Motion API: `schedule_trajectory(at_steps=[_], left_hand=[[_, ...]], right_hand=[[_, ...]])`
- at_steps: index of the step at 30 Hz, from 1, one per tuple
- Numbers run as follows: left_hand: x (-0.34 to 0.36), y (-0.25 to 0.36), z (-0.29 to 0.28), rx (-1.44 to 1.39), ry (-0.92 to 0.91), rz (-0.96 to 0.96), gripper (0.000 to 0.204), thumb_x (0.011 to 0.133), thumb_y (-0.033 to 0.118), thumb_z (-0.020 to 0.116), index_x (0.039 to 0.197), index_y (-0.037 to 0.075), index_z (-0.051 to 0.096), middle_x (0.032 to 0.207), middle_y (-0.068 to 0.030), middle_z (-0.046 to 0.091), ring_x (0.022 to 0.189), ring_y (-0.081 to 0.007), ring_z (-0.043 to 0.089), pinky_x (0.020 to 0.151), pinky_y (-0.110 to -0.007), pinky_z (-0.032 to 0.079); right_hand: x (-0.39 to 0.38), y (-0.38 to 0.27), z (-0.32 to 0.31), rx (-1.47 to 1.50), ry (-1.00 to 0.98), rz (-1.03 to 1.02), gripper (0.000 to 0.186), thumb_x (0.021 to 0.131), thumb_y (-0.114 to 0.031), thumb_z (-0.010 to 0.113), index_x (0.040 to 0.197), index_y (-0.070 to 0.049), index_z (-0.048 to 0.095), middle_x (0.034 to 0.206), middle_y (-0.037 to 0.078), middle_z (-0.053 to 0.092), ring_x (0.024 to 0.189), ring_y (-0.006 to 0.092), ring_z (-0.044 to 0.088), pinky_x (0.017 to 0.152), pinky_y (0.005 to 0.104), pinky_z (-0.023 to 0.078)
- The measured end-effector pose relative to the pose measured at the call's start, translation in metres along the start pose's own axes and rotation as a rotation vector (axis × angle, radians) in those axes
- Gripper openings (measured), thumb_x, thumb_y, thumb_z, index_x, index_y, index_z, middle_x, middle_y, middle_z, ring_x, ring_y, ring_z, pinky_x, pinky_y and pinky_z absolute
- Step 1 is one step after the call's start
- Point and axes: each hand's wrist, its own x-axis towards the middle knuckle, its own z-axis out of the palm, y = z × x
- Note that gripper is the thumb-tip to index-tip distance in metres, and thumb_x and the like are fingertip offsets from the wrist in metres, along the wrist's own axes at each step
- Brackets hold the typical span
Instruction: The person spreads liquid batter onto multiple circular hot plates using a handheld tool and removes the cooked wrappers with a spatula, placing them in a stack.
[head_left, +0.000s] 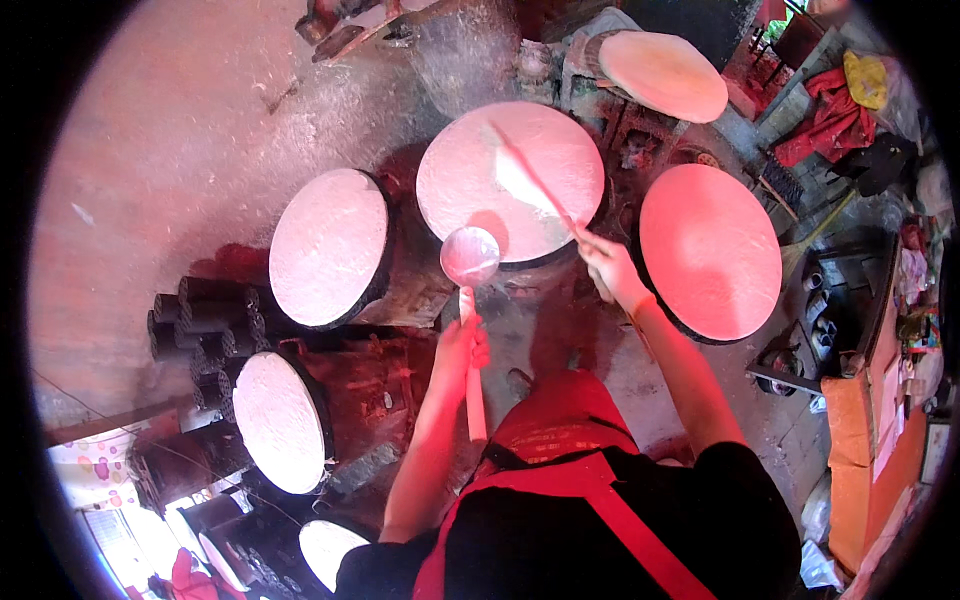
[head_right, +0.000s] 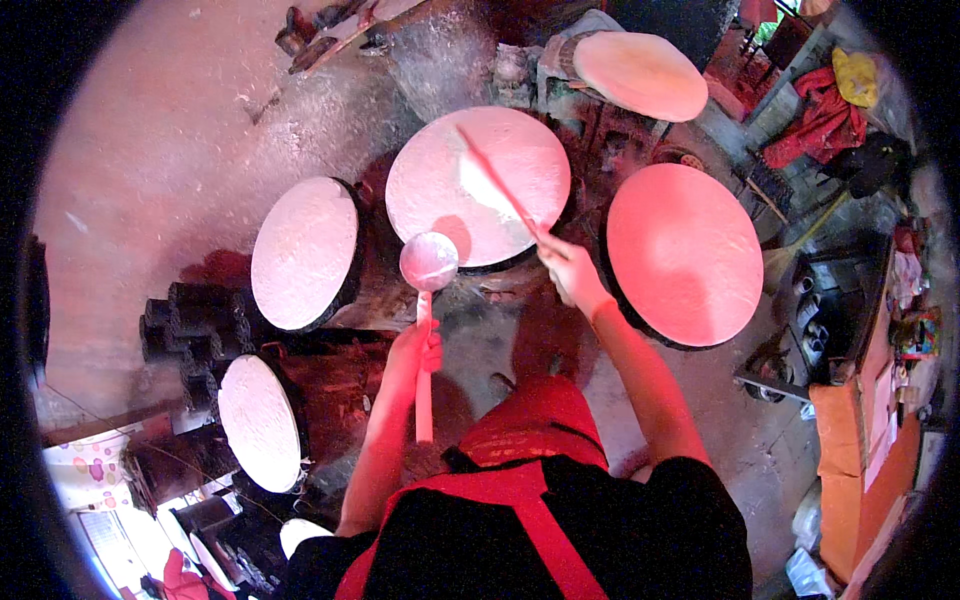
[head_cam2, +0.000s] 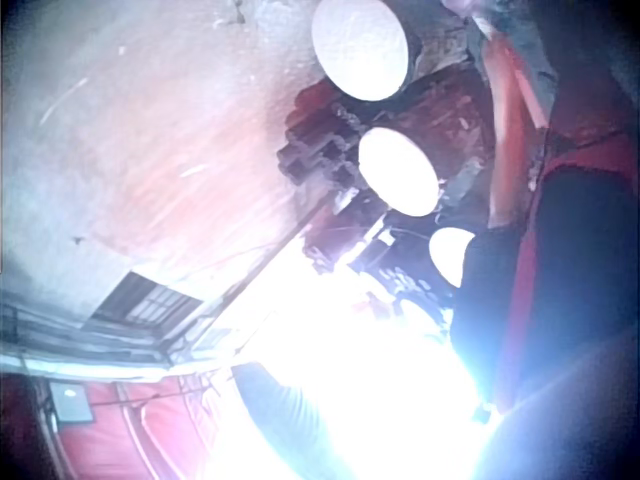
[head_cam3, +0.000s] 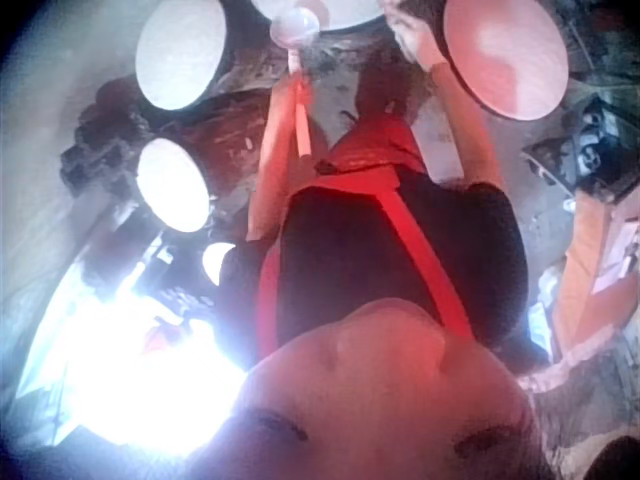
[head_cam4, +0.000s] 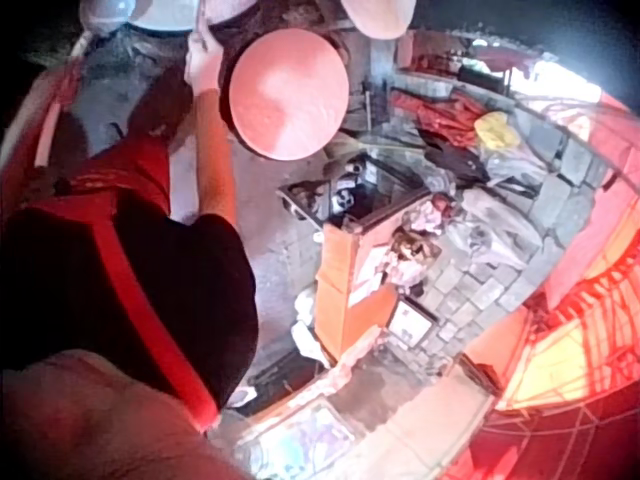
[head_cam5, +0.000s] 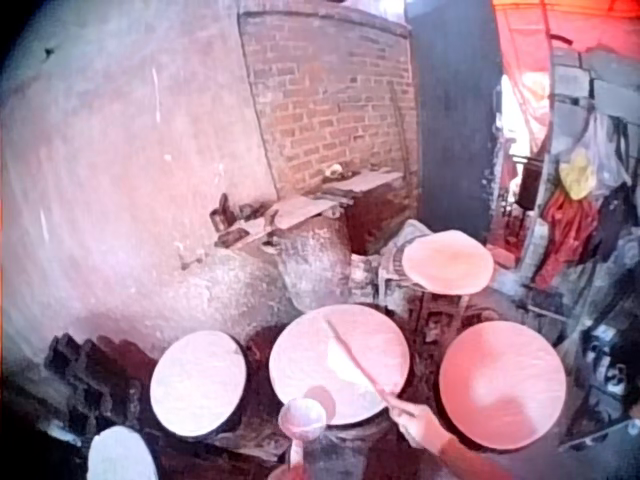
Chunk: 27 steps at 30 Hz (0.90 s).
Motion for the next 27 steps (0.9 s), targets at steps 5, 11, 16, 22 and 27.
schedule_trajectory(at_steps=[5,11,16,22,27], left_hand=[[0.069,0.042,0.007,0.188,0.036,0.132,0.012,0.093,0.016,0.051,0.095,0.006,0.047,0.07,-0.0012,0.047,0.053,-0.0095,0.045,0.042,-0.023,0.035],[0.123,0.033,0.067,0.256,0.089,0.175,0.017,0.083,0.001,0.044,0.099,0.0,0.041,0.071,-0.0071,0.044,0.05,-0.0167,0.046,0.04,-0.03,0.04],[0.156,0.036,0.046,0.225,-0.148,0.127,0.003,0.089,0.005,0.045,0.091,0.003,0.046,0.065,-0.0043,0.042,0.048,-0.0151,0.043,0.04,-0.03,0.038],[0.048,0.103,0.019,-0.508,-0.455,-0.39,0.02,0.094,0.007,0.047,0.113,0.001,0.048,0.067,-0.0003,0.04,0.048,-0.0063,0.037,0.035,-0.018,0.03],[0.004,0.116,-0.012,-0.37,-0.249,-0.394,0.007,0.092,0.006,0.051,0.092,0.001,0.046,0.065,0.0003,0.041,0.047,-0.0042,0.036,0.034,-0.016,0.026]], right_hand=[[-0.08,0.022,0.003,0.067,0.105,0.052,0.041,0.094,-0.017,0.055,0.134,-0.014,0.05,0.064,-0.009,0.043,0.047,0.0014,0.033,0.041,0.0192,0.026],[-0.069,0.072,0.056,0.405,0.291,0.024,0.04,0.094,-0.013,0.052,0.134,-0.016,0.051,0.063,-0.009,0.046,0.044,0.0012,0.034,0.04,0.019,0.027],[-0.069,0.043,0.1,0.551,-0.015,0.268,0.039,0.095,-0.02,0.05,0.134,-0.022,0.049,0.054,-0.008,0.036,0.035,0.0048,0.03,0.034,0.0228,0.023],[-0.042,-0.013,0.025,0.211,0.381,0.036,0.032,0.093,-0.021,0.053,0.123,-0.013,0.06,0.061,-0.006,0.047,0.042,0.004,0.037,0.039,0.0219,0.029],[-0.06,0.056,0.059,-0.57,0.236,-0.314,0.041,0.091,-0.024,0.055,0.126,-0.003,0.053,0.121,0.016,0.06,0.114,0.0169,0.056,0.094,0.0282,0.041]])
